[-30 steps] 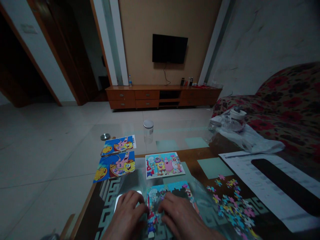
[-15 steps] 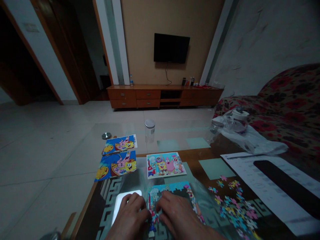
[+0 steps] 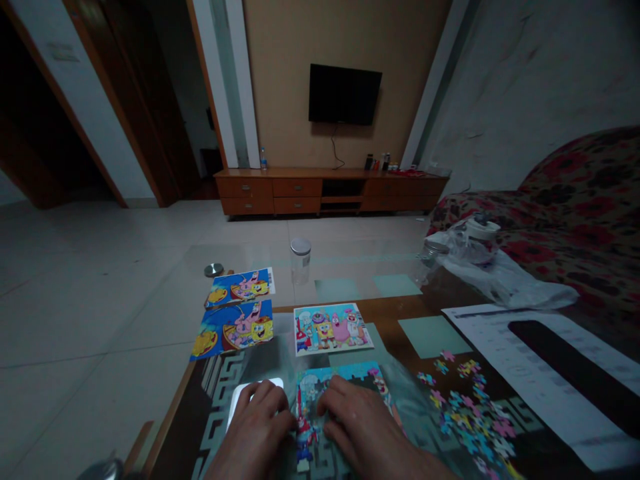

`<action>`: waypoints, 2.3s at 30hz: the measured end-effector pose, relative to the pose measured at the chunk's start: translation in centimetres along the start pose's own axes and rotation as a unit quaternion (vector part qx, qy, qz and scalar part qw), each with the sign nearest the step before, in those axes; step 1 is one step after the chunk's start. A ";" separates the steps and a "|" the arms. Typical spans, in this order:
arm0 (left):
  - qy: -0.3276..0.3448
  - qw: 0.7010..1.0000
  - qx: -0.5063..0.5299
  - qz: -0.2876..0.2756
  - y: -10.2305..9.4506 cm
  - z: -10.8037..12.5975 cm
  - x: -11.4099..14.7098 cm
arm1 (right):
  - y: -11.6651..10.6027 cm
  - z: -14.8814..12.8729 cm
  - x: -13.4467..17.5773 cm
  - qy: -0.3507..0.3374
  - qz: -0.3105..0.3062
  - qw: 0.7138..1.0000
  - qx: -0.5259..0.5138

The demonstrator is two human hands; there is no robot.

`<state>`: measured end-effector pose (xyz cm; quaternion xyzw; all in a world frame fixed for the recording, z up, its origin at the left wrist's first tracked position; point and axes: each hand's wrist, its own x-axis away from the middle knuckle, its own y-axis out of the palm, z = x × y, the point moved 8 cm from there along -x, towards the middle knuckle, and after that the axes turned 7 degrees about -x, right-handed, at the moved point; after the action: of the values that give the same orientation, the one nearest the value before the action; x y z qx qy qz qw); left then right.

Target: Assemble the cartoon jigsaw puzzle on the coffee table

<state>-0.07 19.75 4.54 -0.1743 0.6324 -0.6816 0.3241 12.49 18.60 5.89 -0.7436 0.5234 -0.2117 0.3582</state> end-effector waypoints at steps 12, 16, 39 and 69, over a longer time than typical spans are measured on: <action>0.003 0.996 -0.034 0.078 -0.5 1.1 -0.2 | 1.0 0.0 0.1 -0.018 -0.011 1.000 -0.018; 0.018 0.999 -0.017 0.033 -0.7 1.3 -0.4 | 1.5 -0.1 -0.1 -0.001 -0.025 1.000 0.010; 0.019 0.981 0.019 0.194 -1.1 1.4 0.1 | 1.2 -0.4 -0.7 0.060 -0.017 0.996 0.064; 0.000 0.997 0.038 0.071 -1.4 1.3 -0.6 | 0.9 -0.2 -0.4 0.063 -0.021 0.998 0.007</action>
<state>0.89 19.13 6.23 -0.1162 0.6169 -0.6804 0.3780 11.63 18.73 5.31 -0.7368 0.5280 -0.2692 0.3254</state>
